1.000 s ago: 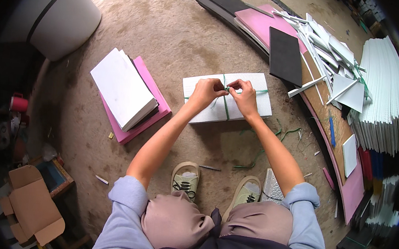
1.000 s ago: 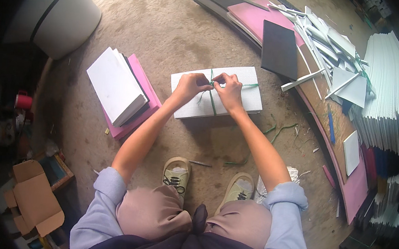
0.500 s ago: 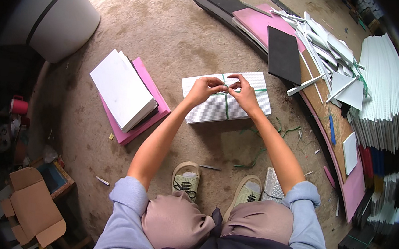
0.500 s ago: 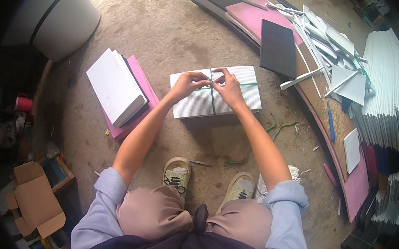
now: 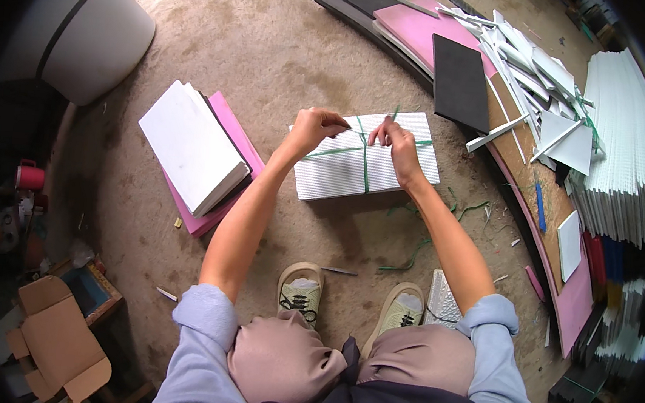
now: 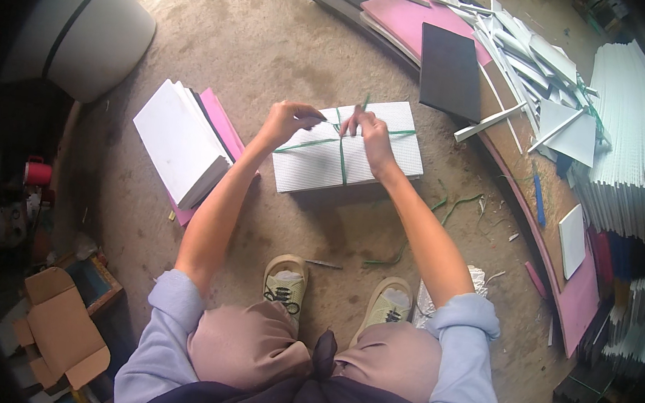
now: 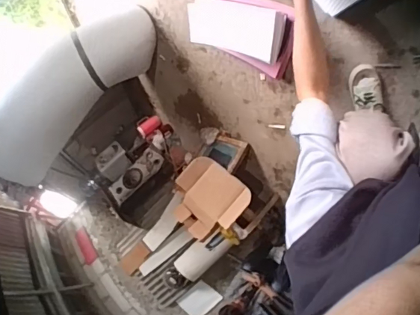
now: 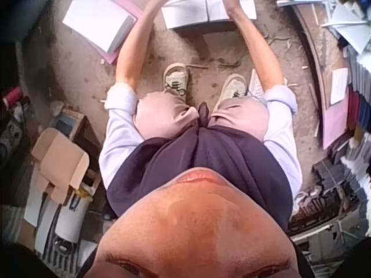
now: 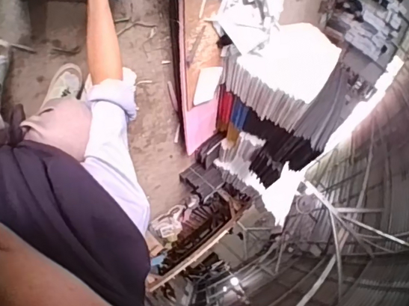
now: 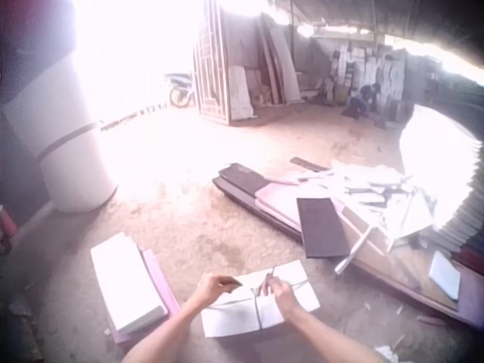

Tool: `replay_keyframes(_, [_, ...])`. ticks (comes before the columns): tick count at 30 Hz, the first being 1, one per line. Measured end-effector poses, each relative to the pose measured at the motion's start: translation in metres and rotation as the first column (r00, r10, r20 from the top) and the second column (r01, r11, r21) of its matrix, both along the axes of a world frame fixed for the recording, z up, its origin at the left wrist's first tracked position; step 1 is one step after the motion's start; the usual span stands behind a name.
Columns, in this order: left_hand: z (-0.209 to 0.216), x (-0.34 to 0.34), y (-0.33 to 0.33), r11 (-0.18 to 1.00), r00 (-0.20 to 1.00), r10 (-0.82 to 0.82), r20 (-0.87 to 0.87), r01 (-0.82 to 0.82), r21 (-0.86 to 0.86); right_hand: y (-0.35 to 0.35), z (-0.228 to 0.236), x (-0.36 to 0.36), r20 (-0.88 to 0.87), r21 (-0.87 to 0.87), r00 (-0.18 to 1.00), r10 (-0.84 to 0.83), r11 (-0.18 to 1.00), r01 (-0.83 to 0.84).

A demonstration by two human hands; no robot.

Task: The person cuts white paper sheets to size using a utility knife and a black cover as a guide, stacks the trimmed sheets, and ties them with green string to form a notebook. The person repeats the cutting and stacking process multiple times before securing the final stack with string.

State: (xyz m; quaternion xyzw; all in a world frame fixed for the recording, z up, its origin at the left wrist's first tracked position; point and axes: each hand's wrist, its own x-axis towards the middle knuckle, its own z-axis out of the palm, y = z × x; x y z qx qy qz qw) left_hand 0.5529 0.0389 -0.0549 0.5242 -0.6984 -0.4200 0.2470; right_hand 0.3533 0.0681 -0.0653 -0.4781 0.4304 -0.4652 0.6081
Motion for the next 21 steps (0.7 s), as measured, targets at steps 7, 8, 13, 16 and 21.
replay_keyframes(7, [-0.021,0.023,-0.01,0.928,0.905,0.087,0.416,0.079,-0.365,0.035,-0.038,-0.013,-0.504,-0.162,0.86,-0.083,0.987,0.001])
replay_keyframes(8, [-0.018,0.019,-0.012,0.966,0.934,0.099,0.345,-0.007,-0.259,0.032,-0.03,-0.013,-0.456,-0.16,0.887,-0.072,0.987,-0.002])
replay_keyframes(13, [-0.02,-0.021,-0.015,0.83,0.613,0.509,-0.604,-0.165,0.532,0.019,-0.009,0.002,0.057,-0.14,0.998,-0.023,0.99,0.031])
replay_keyframes(16, [-0.036,-0.038,-0.028,0.812,0.562,0.57,-0.599,-0.276,0.514,0.012,-0.01,0.007,0.247,-0.045,0.966,0.077,0.997,-0.068])
replay_keyframes(21, [-0.046,-0.063,-0.034,0.878,0.958,0.245,-0.151,-0.285,-0.384,0.017,-0.023,0.01,0.073,0.047,0.997,-0.021,0.999,0.018])
